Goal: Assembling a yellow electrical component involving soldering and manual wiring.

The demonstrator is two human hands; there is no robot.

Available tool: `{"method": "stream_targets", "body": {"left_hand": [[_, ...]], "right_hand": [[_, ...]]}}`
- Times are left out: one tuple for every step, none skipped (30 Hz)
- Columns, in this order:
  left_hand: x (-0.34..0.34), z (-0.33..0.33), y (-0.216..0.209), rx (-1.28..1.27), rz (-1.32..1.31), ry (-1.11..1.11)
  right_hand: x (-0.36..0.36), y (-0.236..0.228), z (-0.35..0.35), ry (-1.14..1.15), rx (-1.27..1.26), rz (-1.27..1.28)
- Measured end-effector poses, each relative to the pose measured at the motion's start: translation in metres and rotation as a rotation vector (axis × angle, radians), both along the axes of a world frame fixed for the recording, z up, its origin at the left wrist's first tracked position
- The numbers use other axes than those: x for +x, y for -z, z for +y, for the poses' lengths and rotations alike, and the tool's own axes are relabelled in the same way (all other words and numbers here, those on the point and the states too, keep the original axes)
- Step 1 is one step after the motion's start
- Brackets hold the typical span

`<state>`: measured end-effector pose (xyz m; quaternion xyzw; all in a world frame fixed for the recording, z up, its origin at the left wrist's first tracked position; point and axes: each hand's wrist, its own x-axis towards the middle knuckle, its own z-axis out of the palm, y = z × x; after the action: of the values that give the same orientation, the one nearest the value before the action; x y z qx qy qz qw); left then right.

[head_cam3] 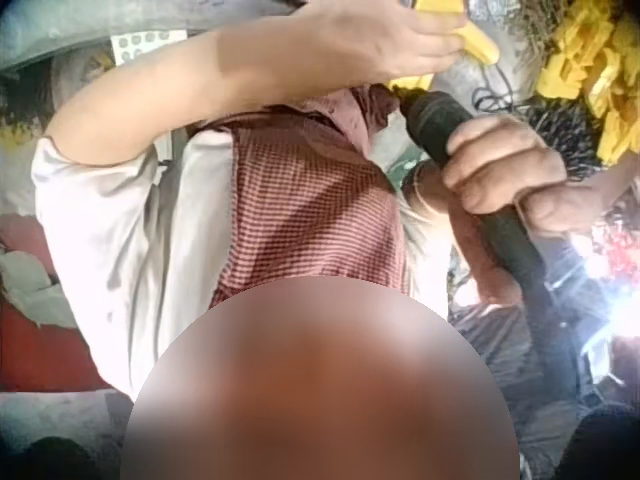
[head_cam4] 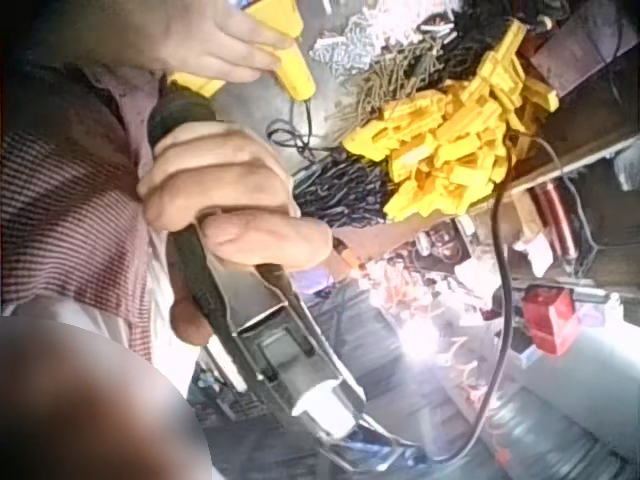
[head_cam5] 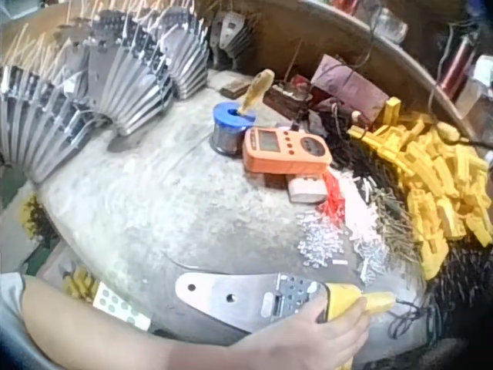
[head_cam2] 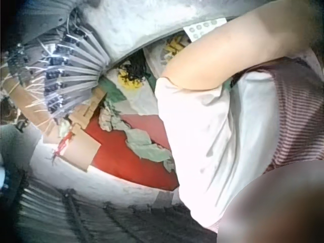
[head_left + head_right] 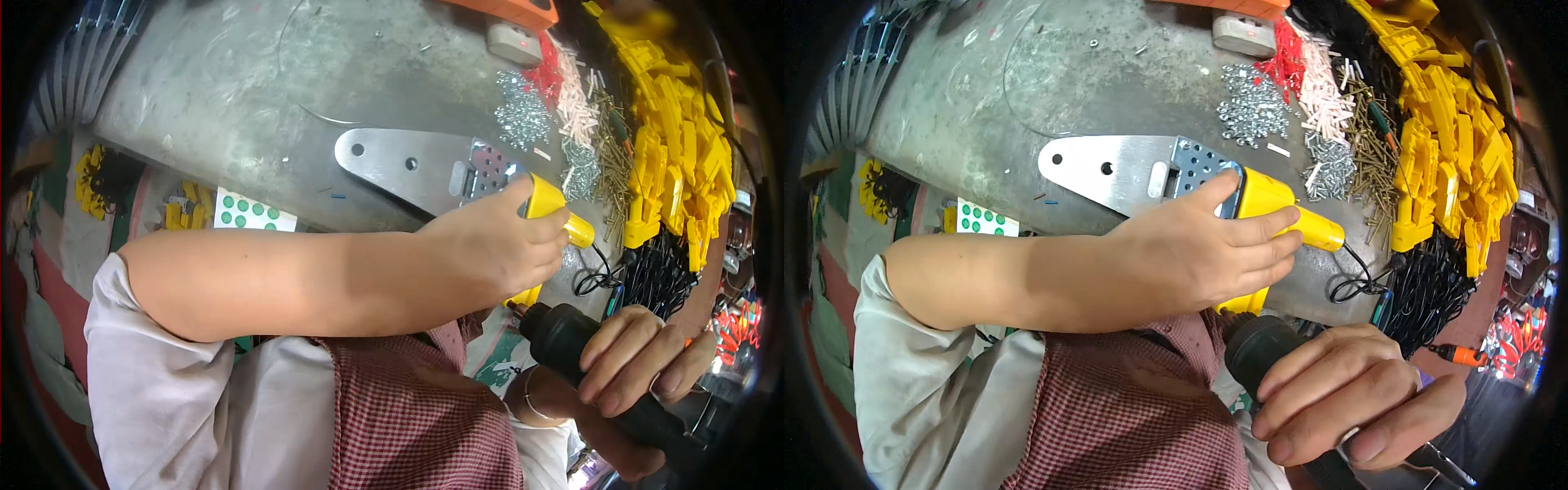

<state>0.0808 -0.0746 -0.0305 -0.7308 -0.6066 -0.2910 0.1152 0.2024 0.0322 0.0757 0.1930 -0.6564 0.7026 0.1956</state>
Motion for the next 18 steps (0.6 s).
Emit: {"method": "stream_targets", "body": {"left_hand": [[0.001,0.000,0.000,0.028,-0.003,-0.033],[0.003,-0.002,0.000,0.057,-0.004,-0.065],[0.001,-0.002,0.001,0.059,-0.001,-0.073],[0.001,-0.003,0.001,0.034,-0.044,-0.041],[0.000,-0.003,0.001,0.010,-0.085,-0.009],[0.001,-0.003,0.001,0.012,-0.083,-0.012],[0.002,-0.003,0.001,0.015,-0.091,-0.017],[0.004,-0.002,0.001,0.017,-0.100,-0.021],[0.005,-0.002,0.000,0.017,-0.097,-0.016],[0.006,-0.002,0.000,0.028,-0.060,-0.033],[0.007,-0.001,-0.001,0.040,-0.023,-0.048],[0.008,-0.001,0.000,0.039,-0.022,-0.039],[0.007,-0.001,0.001,0.030,-0.023,-0.044],[0.006,-0.002,0.003,0.021,-0.023,-0.047],[0.006,-0.003,0.000,0.025,-0.020,-0.036],[0.006,-0.004,-0.003,-0.020,0.013,-0.042],[0.006,-0.006,-0.005,-0.065,0.046,-0.048],[0.004,-0.005,-0.006,-0.079,0.029,-0.041]], "right_hand": [[-0.002,0.001,0.002,-0.008,-0.006,-0.009],[-0.005,0.003,0.008,-0.096,0.017,-0.007],[-0.009,0.004,0.013,-0.186,0.046,0.005],[-0.007,0.003,0.006,-0.110,0.034,-0.050],[-0.009,0.003,0.006,-0.118,0.036,-0.045],[-0.008,0.004,0.006,-0.121,0.046,-0.059],[-0.007,0.004,0.006,-0.124,0.056,-0.072],[-0.007,0.003,0.007,-0.136,0.080,-0.084],[-0.004,0.006,0.005,-0.131,0.081,-0.081],[-0.001,0.012,0.001,-0.072,0.057,-0.007],[0.002,0.015,-0.001,-0.011,0.033,0.067],[0.004,0.009,0.001,-0.015,0.080,-0.001],[0.000,-0.005,0.002,-0.017,0.170,-0.099],[0.005,-0.010,0.001,-0.005,0.172,-0.094],[0.014,-0.016,-0.001,0.091,0.096,-0.013],[0.019,-0.019,-0.003,0.187,0.019,0.068],[0.023,-0.014,-0.011,0.286,-0.133,0.204],[0.027,-0.016,-0.006,0.335,-0.035,0.168]]}}
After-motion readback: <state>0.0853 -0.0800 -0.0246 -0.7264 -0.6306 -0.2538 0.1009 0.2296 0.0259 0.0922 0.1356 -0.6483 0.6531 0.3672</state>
